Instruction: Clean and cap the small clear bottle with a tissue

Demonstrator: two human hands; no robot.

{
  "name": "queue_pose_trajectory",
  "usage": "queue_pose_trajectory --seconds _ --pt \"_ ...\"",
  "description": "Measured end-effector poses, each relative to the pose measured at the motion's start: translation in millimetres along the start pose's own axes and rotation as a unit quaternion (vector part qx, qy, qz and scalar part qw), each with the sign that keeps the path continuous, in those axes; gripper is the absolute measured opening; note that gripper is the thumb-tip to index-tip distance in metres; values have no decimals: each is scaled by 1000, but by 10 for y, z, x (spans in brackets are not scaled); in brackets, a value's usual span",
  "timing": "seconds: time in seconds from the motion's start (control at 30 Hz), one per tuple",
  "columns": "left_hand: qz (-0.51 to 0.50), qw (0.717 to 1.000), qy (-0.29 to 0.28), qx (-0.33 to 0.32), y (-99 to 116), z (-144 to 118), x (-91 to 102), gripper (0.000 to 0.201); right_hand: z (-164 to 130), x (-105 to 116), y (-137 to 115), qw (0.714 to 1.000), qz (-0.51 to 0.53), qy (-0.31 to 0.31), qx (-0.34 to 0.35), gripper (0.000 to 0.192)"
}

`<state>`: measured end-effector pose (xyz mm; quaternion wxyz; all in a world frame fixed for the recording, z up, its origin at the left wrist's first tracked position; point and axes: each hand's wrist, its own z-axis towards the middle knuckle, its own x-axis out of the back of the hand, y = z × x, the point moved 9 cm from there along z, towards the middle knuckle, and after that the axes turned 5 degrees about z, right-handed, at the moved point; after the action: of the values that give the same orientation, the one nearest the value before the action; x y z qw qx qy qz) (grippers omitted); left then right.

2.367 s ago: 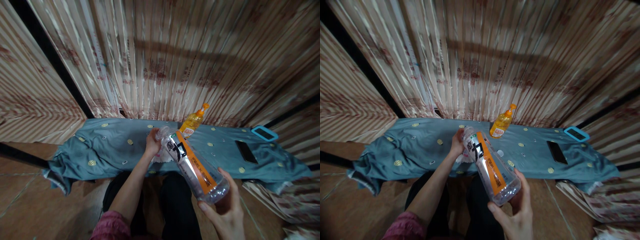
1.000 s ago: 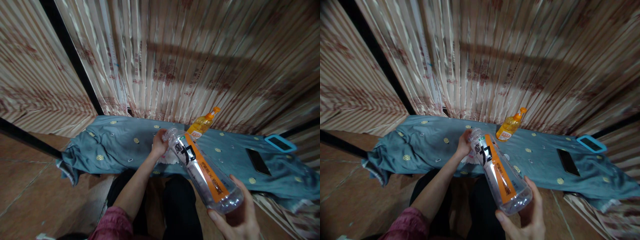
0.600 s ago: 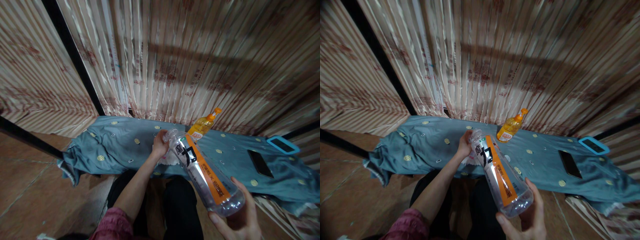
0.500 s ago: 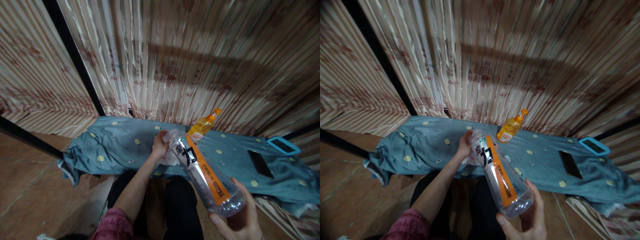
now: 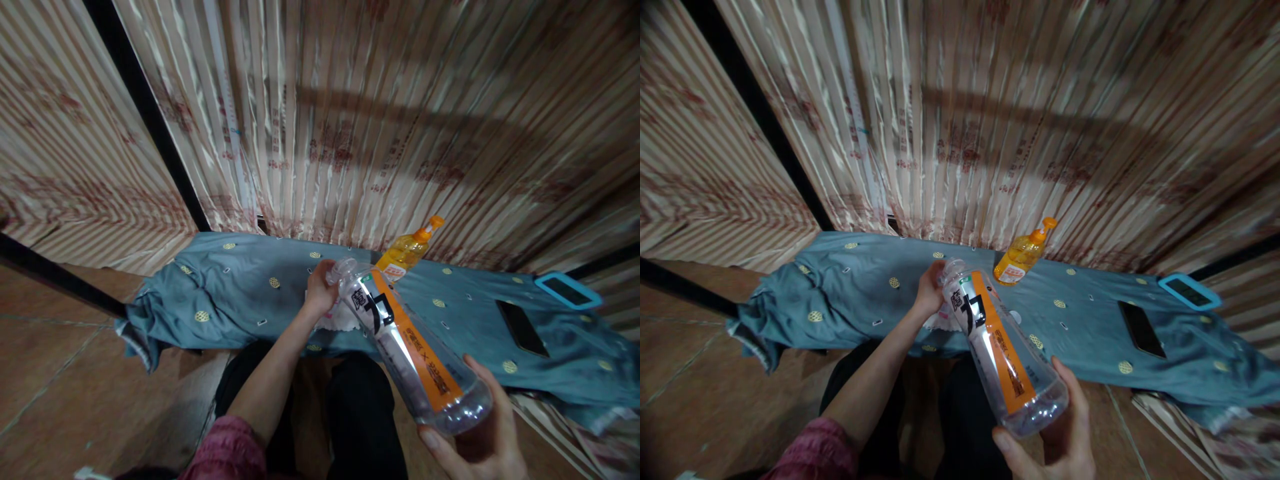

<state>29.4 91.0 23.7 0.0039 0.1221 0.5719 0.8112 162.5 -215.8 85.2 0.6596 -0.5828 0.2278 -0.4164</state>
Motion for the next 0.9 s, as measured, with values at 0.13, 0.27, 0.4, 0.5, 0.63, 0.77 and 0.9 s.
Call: queue_pose_trajectory --seconds 0.13,0.27,0.4,0.5,0.63,0.77,0.9 --pt "-12 1000 -1 0 4 1 -6 21 4 11 -8 1000 -16 -2 14 97" --pt "2 1000 -3 1 11 0 0 22 -1 -3 -10 1000 -9 -5 3 97" --pt "21 1000 -6 -4 24 0 8 21 -7 -11 -34 1000 6 2 -2 98" --pt "11 1000 -7 -5 29 -2 9 22 0 -12 -41 1000 2 3 -6 99" --pt "-2 1000 -3 1 26 -2 13 20 11 -9 -42 1000 1 1 -4 99" --pt "-2 1000 -2 6 6 1 2 21 5 -12 -47 1000 4 -1 6 99" --pt "-1 1000 -7 8 -26 3 -13 24 -3 -4 -32 1000 -2 6 -3 102"
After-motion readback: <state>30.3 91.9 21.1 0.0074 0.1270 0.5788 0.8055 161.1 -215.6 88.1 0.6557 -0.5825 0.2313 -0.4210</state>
